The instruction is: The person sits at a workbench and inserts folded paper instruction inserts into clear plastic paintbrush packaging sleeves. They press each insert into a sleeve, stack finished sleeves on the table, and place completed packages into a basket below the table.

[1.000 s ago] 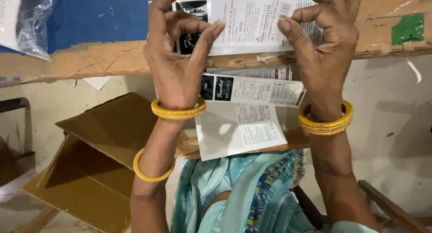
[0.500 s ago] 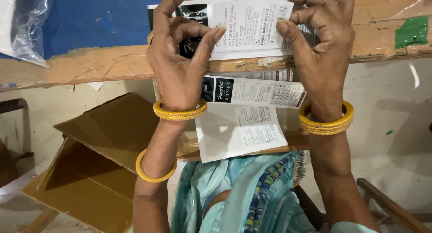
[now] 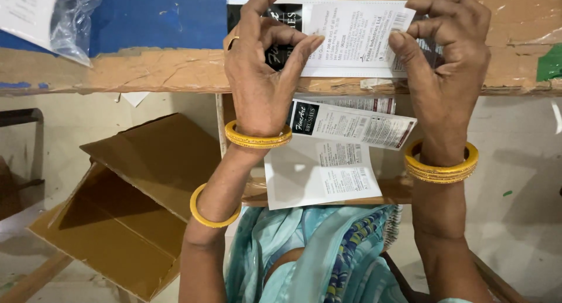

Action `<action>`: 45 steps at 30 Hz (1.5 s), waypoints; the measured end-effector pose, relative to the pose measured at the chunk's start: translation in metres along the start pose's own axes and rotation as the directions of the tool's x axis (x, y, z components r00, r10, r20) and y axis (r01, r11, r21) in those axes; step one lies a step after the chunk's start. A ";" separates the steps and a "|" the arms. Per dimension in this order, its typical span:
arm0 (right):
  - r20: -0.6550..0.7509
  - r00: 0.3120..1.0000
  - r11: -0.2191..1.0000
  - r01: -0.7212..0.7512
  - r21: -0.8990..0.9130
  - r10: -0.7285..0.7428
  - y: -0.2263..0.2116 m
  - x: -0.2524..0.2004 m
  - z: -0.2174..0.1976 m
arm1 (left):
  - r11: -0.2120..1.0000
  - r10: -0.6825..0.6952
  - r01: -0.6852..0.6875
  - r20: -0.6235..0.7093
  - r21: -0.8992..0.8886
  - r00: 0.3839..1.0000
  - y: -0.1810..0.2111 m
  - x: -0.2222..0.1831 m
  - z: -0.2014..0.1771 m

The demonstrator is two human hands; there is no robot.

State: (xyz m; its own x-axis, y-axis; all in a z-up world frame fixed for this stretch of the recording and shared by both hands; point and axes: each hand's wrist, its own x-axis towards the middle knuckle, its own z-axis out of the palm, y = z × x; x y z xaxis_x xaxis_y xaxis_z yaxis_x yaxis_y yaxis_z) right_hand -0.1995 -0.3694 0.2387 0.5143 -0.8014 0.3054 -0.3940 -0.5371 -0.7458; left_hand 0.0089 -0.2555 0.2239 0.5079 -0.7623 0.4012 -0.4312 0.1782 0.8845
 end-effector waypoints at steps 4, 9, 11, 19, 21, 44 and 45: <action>0.009 0.998 0.997 0.056 -0.054 -0.055 0.007 -0.003 0.000 | 0.998 0.040 -0.041 0.008 0.052 0.999 0.003 0.001 -0.003; 0.004 0.998 0.998 0.055 -0.024 -0.055 0.004 0.000 0.002 | 0.999 -0.006 0.005 0.023 0.044 1.000 -0.001 -0.003 -0.003; 0.009 0.995 0.994 0.095 -0.044 -0.095 0.004 0.000 0.002 | 0.999 -0.027 0.026 0.025 0.038 0.999 -0.001 -0.003 -0.003; 0.001 0.996 0.993 0.089 -0.077 -0.089 0.009 -0.002 0.003 | 0.997 0.005 -0.006 0.014 0.077 1.000 -0.002 -0.002 -0.002; -0.005 0.997 0.992 0.071 -0.101 -0.072 0.004 -0.003 0.005 | 0.992 0.044 -0.045 0.006 0.122 0.999 0.005 0.001 -0.003; 0.492 0.837 0.753 0.479 -0.451 -0.237 -0.004 -0.026 0.020 | 0.739 -0.131 -0.023 0.177 0.673 0.976 0.008 -0.039 -0.061; 0.490 0.824 0.689 0.531 -0.493 -0.284 0.005 -0.033 0.012 | 0.754 -0.112 -0.014 0.149 0.657 0.983 0.010 -0.052 -0.071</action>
State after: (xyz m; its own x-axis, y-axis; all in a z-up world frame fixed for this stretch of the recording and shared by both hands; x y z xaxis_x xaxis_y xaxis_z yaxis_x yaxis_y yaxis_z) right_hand -0.2099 -0.3423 0.2179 0.9093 -0.3782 0.1733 -0.3737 -0.9256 -0.0592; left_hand 0.0307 -0.1699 0.2285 0.4364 -0.8615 0.2598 -0.8218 -0.2640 0.5050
